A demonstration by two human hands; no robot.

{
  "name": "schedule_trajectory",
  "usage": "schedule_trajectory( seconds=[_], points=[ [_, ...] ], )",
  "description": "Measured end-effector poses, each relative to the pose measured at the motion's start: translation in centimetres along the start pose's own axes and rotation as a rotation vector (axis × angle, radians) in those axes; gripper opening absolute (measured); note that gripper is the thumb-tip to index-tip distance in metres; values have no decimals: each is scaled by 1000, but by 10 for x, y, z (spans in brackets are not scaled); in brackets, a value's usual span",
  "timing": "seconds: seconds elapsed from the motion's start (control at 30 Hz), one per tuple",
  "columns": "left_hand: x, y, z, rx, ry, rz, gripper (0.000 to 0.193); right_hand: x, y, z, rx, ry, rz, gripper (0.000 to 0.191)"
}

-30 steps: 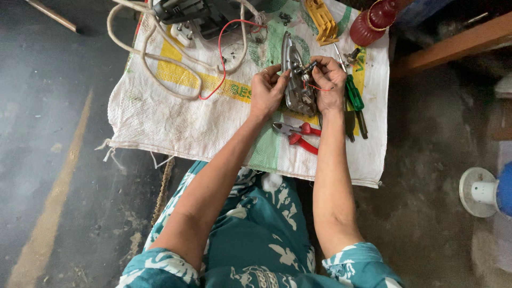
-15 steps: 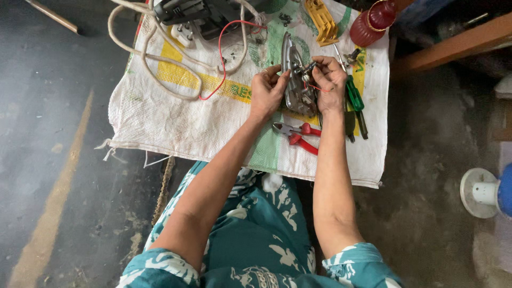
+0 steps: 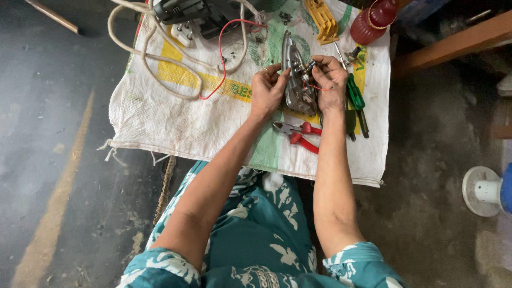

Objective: The person is repairing a small electronic device, likely a thermostat, by manipulating its internal components and wires. They use pliers to adjust parts and a screwdriver to tighten screws on the device's casing.

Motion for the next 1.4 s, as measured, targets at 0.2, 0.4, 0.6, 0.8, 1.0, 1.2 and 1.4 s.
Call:
schedule_trajectory(
  seconds=[0.2,0.4,0.6,0.8,1.0,1.2,1.4],
  points=[
    [-2,0,1,-2,-1,-2,39,0,-2,-1,7,23,43,28],
    [0,0,0,-13,4,13,43,0,-3,0,11,32,30,26],
    [1,-1,0,-14,33,13,44,-1,-4,0,21,27,34,27],
    [0,-1,0,-15,39,5,43,0,-4,0,28,50,48,27],
    [-3,0,-2,-7,40,20,42,3,-4,-2,-8,-11,2,23],
    [-3,-2,-3,-9,33,21,45,3,-8,-1,-5,-80,-63,26],
    [-1,-2,1,32,57,44,46,-1,-8,1,-7,-86,-117,25]
  ],
)
Point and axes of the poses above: each hand's wrist, its own y-axis away from the middle knuckle, its own z-axis out of the back of the hand, x = y × z, the point moved 1 cm from there along -y, towards the middle knuckle, and after that the axes turned 10 degrees about -x, right-handed, at the moved point
